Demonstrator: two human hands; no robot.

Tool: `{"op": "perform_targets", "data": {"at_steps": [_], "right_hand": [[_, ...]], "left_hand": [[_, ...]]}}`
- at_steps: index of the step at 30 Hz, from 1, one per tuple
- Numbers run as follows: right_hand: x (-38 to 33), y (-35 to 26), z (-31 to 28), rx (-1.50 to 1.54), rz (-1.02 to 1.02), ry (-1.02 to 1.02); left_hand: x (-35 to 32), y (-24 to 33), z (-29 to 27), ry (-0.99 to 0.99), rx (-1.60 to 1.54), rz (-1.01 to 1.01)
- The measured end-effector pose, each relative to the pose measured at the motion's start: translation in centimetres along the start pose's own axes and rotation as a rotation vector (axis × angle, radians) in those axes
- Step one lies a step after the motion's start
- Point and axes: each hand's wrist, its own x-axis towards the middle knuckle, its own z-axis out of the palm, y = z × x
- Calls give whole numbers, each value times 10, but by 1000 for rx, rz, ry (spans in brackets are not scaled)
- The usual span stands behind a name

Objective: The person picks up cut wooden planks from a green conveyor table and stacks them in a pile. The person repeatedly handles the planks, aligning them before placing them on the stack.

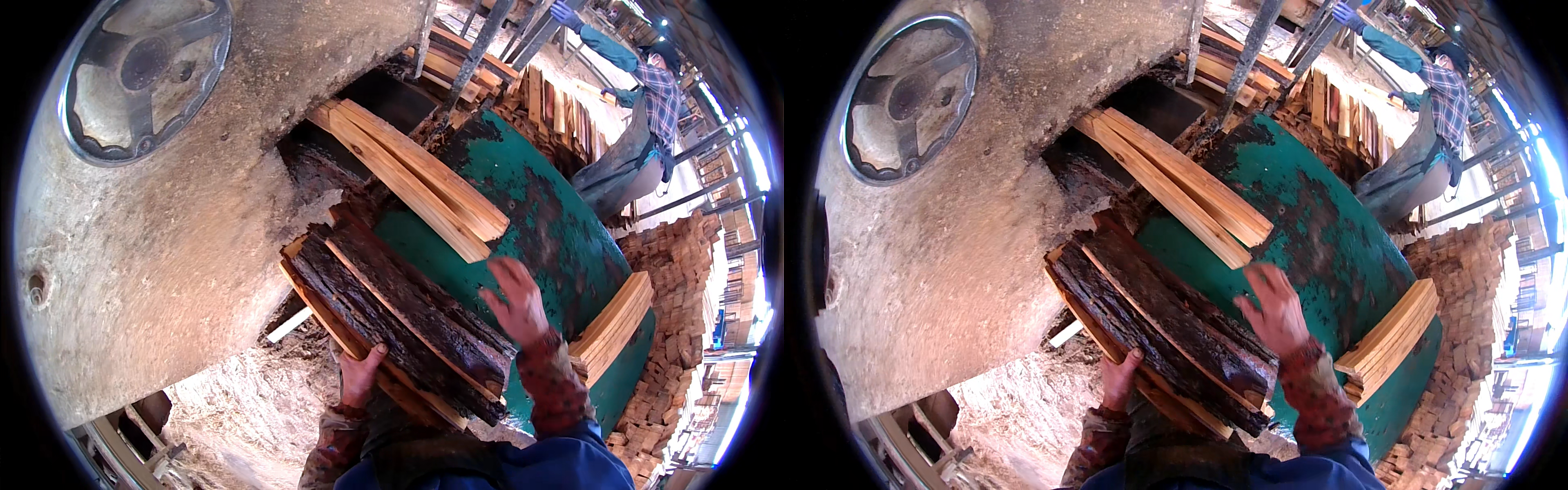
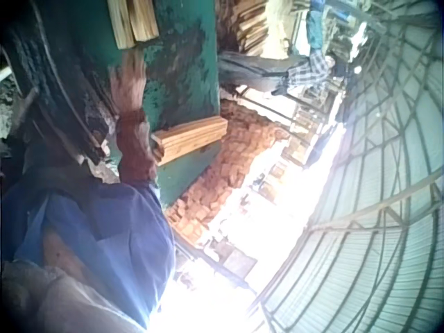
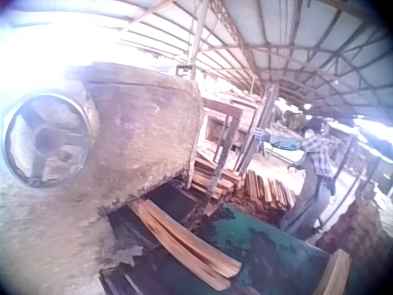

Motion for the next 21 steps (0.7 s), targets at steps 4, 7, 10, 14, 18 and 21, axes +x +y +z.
{"op": "perform_targets", "data": {"at_steps": [4, 7, 10, 14, 18, 21], "right_hand": [[57, 16, 39, -92, -3, -62], [91, 18, 74, -93, 78, -113], [128, 13, 102, -109, 118, -60], [145, 35, 118, -65, 230, -7], [128, 39, 94, 220, 305, -58], [111, 39, 78, 454, 387, 27]], "left_hand": [[1, 3, 4, 11, -24, 19], [1, -3, -1, -11, 8, 11], [1, -2, -2, -1, 11, 33], [3, -6, -1, -46, 42, 11], [2, -6, -5, -37, 0, -5], [3, -9, -2, -35, -39, 20]]}}
